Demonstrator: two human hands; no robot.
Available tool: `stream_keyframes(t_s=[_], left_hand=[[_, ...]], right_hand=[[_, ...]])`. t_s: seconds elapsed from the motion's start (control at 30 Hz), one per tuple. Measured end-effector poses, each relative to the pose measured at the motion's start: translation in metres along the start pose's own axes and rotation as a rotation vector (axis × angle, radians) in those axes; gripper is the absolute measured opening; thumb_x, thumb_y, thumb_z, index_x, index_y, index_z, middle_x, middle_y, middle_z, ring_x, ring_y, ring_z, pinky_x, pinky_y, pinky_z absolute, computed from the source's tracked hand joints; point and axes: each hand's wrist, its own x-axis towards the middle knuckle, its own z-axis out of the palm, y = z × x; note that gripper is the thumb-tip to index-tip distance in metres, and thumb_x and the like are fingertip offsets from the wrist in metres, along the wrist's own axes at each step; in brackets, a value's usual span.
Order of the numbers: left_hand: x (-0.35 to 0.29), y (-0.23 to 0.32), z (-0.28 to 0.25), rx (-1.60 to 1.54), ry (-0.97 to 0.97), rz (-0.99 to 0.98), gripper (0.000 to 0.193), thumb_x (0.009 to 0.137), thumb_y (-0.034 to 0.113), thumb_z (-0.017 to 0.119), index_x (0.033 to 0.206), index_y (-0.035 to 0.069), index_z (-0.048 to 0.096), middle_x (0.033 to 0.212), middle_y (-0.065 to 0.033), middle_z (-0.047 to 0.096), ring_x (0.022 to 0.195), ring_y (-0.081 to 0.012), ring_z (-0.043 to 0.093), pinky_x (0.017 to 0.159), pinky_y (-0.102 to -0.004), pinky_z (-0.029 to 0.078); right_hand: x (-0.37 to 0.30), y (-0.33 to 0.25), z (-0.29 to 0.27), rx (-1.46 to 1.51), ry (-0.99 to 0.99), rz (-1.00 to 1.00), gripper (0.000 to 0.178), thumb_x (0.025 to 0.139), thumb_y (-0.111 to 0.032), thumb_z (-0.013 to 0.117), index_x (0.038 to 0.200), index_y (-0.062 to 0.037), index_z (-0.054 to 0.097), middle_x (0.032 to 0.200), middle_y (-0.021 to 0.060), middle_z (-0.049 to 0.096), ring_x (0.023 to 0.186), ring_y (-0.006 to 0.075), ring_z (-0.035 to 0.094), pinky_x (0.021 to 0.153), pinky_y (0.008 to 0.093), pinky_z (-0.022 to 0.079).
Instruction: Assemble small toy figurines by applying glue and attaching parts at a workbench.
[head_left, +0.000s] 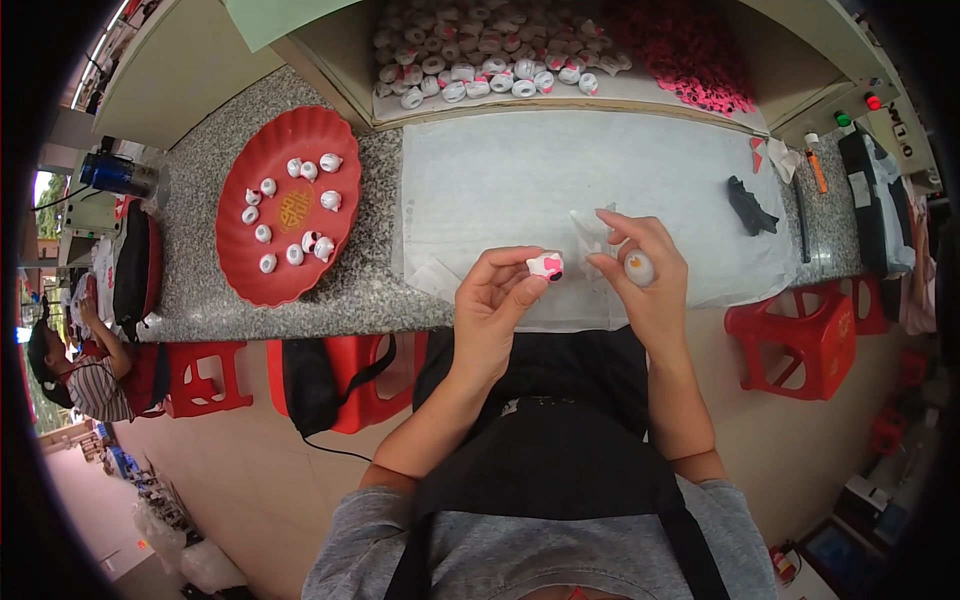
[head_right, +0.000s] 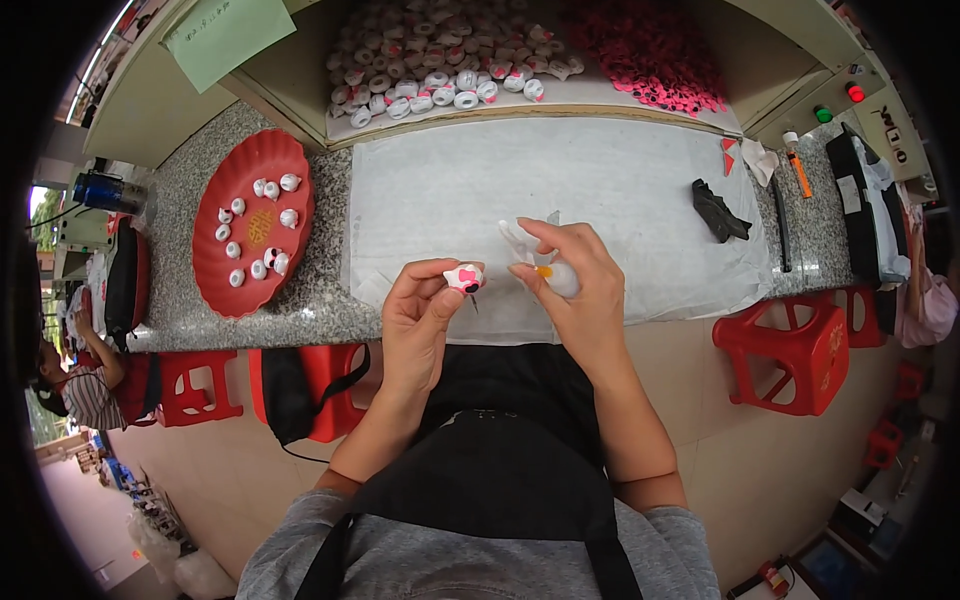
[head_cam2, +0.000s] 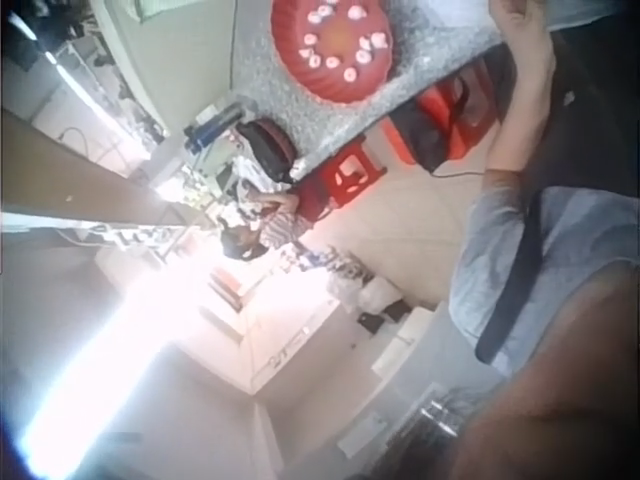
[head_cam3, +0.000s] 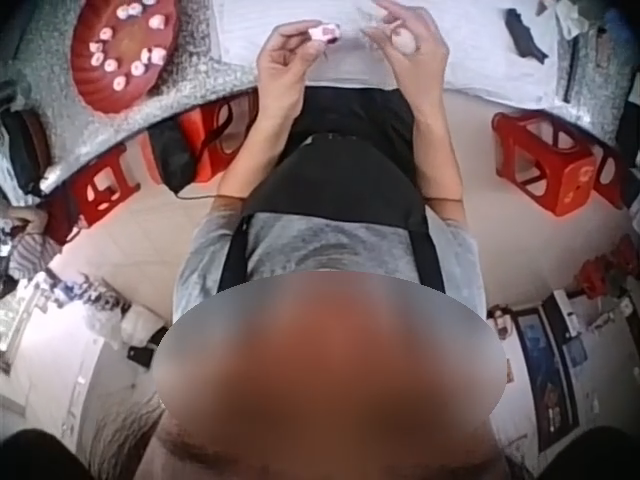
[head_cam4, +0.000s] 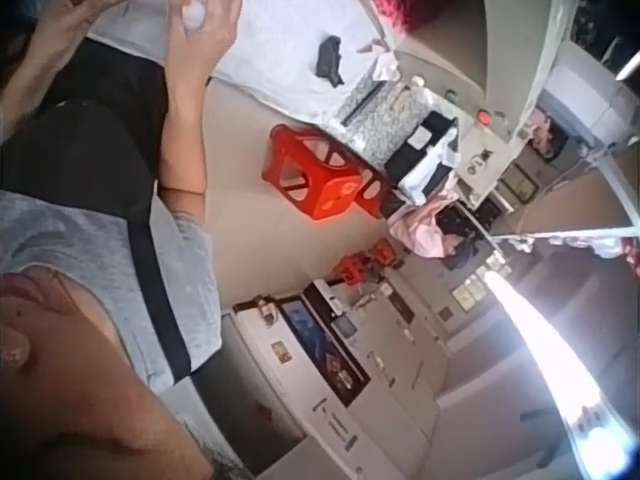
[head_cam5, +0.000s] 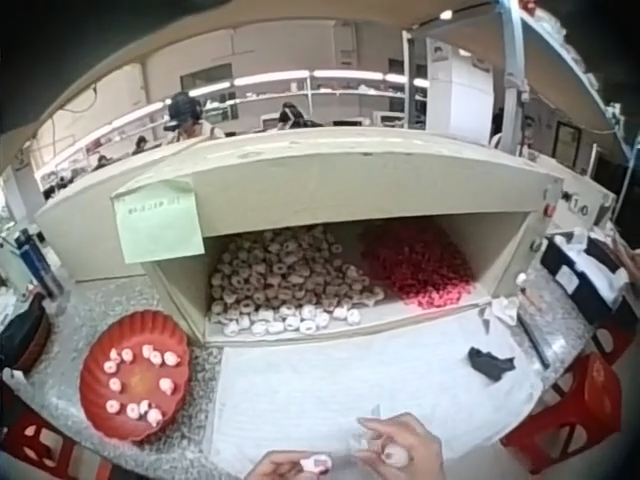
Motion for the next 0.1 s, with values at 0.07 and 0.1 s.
stream_keyframes(t_s=[0.07,0.1], left_hand=[[0.000,0.000,0.003,0.019,-0.018,0.008,0.023,0.074,0.004,0.053,0.096,0.000,0.045,0.095,-0.0148,0.053,0.089,-0.0168,0.050,0.081,-0.0264,0.036],[0.000,-0.002,0.002,0.036,-0.042,0.000,0.023,0.075,0.005,0.053,0.096,0.000,0.045,0.097,-0.0153,0.053,0.092,-0.0176,0.050,0.084,-0.0271,0.035]], right_hand=[[-0.005,0.002,-0.001,0.231,-0.090,0.130,0.031,0.066,0.001,0.058,0.096,-0.0074,0.055,0.071,0.0015,0.049,0.057,0.0102,0.043,0.055,0.0199,0.035],[-0.012,0.000,0.001,0.469,-0.183,0.254,0.034,0.065,-0.001,0.060,0.097,-0.0119,0.056,0.074,0.0019,0.049,0.060,0.0103,0.043,0.056,0.0200,0.035]])
